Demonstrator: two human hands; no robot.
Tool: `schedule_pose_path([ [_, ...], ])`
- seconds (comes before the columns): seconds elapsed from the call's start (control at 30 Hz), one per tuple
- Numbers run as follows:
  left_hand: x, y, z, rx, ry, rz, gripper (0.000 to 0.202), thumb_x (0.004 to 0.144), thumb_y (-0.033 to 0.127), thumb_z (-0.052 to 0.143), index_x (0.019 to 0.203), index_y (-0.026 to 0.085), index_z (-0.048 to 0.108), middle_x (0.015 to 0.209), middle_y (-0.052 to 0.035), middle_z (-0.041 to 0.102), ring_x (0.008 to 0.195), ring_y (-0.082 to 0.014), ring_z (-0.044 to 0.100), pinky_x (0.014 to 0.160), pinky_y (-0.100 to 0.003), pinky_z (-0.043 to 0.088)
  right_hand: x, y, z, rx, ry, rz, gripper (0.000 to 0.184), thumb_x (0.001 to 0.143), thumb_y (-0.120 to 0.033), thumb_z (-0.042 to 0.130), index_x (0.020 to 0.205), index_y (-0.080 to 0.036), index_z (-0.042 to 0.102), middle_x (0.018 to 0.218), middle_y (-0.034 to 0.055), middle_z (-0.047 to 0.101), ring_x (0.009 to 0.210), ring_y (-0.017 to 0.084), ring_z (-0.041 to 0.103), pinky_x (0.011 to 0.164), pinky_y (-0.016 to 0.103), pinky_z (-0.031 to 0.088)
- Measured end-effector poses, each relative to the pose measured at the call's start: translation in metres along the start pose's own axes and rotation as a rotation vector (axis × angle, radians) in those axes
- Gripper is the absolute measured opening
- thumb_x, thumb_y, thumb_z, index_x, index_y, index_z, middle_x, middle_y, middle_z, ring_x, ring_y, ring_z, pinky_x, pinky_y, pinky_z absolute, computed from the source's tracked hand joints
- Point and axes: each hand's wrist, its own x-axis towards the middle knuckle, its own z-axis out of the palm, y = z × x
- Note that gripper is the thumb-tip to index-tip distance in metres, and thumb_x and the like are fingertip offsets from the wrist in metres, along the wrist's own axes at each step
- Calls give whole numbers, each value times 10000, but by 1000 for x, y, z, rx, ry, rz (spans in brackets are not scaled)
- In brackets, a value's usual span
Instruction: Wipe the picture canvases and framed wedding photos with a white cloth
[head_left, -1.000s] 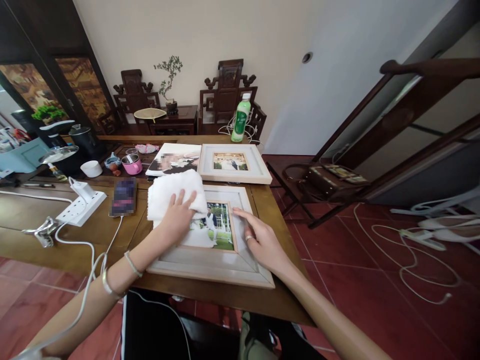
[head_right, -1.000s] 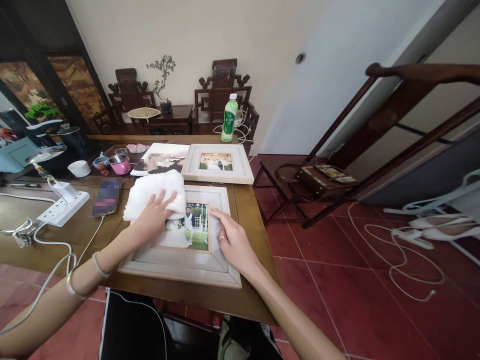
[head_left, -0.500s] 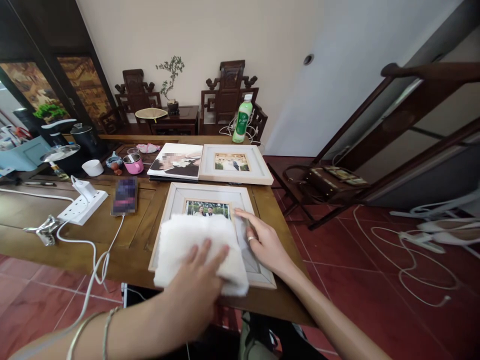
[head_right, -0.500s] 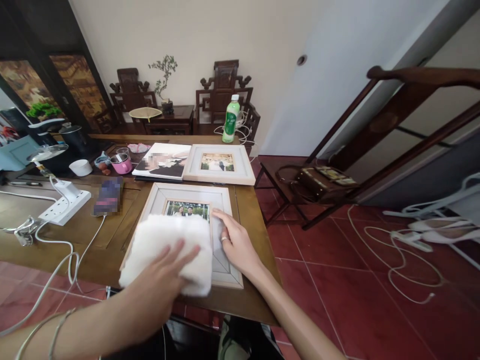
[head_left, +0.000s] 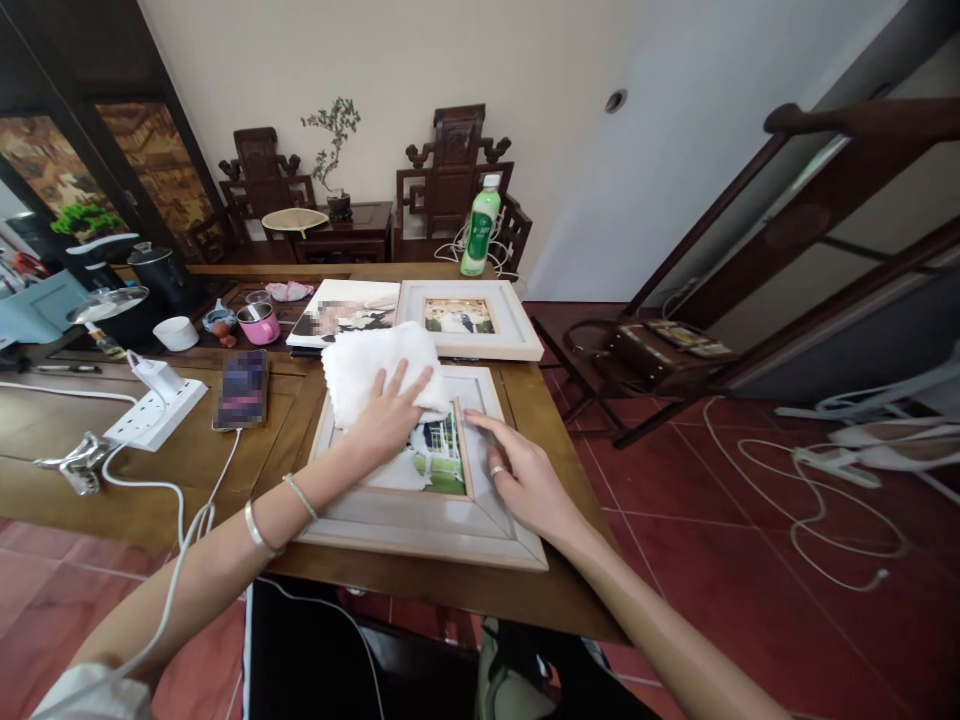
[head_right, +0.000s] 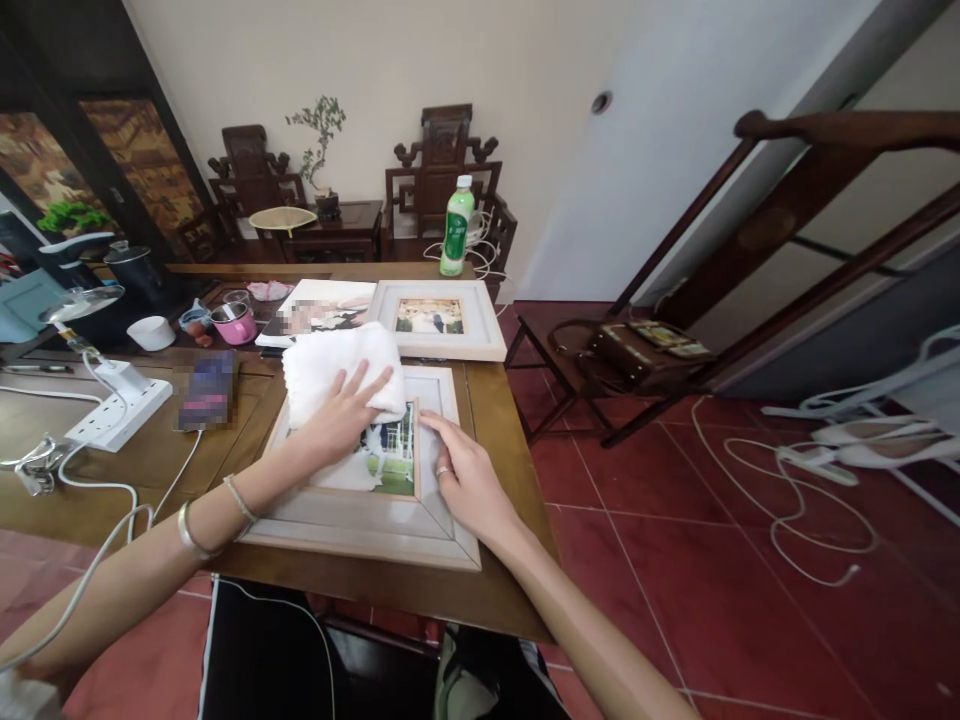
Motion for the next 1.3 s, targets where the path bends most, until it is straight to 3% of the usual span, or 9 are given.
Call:
schedule_pose_path([
  [0.37,-89,66,-45,-66,-198,171,298,778,253,665,1054,151,713,1493,-140,392,1318,-425,408,981,-509,473,0,0,0,-15,12,-5,529,780,-39,366,1267,-187,512,1345,118,568,1274,216,511,1080,455,400],
  [0.47,-101,68,-56,-105,-67,205,275,761,182,668,1032,158,712,1485,-136,407,1302,-363,457,970,-413,503,0,1,0,-16,14,-19,539,768,-28,364,1267,-171,511,1344,132,567,1274,220,510,1073,457,406],
  [0.57,-90,47,-59,-120,182,59,351,801,20,537,1083,175,678,1503,-112,383,1229,-271,549,887,-330,549,-1,2,0,-3,12,-32,587,731,-11,376,1283,-167,495,1346,136,565,1265,224,519,1048,448,431],
  [0.67,-60,14,-55,-90,416,-122,433,820,-33,446,1150,173,637,1544,-123,292,1231,-284,541,852,-388,558,-1,2,1,7,9,-25,617,710,1,379,1289,-178,495,1352,129,562,1262,225,523,1027,439,448],
  [0.73,-37,-3,-47,-37,440,-149,445,821,-38,437,1172,158,627,1559,-134,242,1330,-333,427,909,-455,521,-1,3,1,13,5,-18,627,703,5,378,1287,-187,500,1360,122,558,1271,223,515,1032,438,442],
  [0.9,3,-16,-12,20,182,-33,468,801,-51,462,1178,161,642,1564,-121,241,1427,-355,225,1088,-561,319,0,1,0,19,-1,2,606,731,-10,390,1293,-207,506,1364,107,557,1281,223,505,1064,455,410],
  [1.03,5,-8,3,-13,26,8,466,816,-34,450,1194,157,643,1563,-120,247,1418,-397,215,1081,-611,289,0,-2,-1,16,3,23,608,742,-20,400,1311,-210,502,1364,104,557,1282,236,503,1074,473,399],
  [1.13,-11,5,-4,-40,-32,10,441,823,-25,440,1161,149,664,1547,-125,289,1400,-417,251,1055,-619,325,0,-2,0,16,9,20,646,726,-7,396,1327,-222,497,1376,93,548,1290,232,495,1083,478,392],
  [1.3,-63,41,-38,-82,-227,117,403,792,94,571,1184,153,646,1522,-139,341,1365,-443,313,1011,-580,407,1,0,1,22,-21,-39,653,723,6,383,1318,-220,529,1412,82,515,1337,217,439,1131,475,341],
])
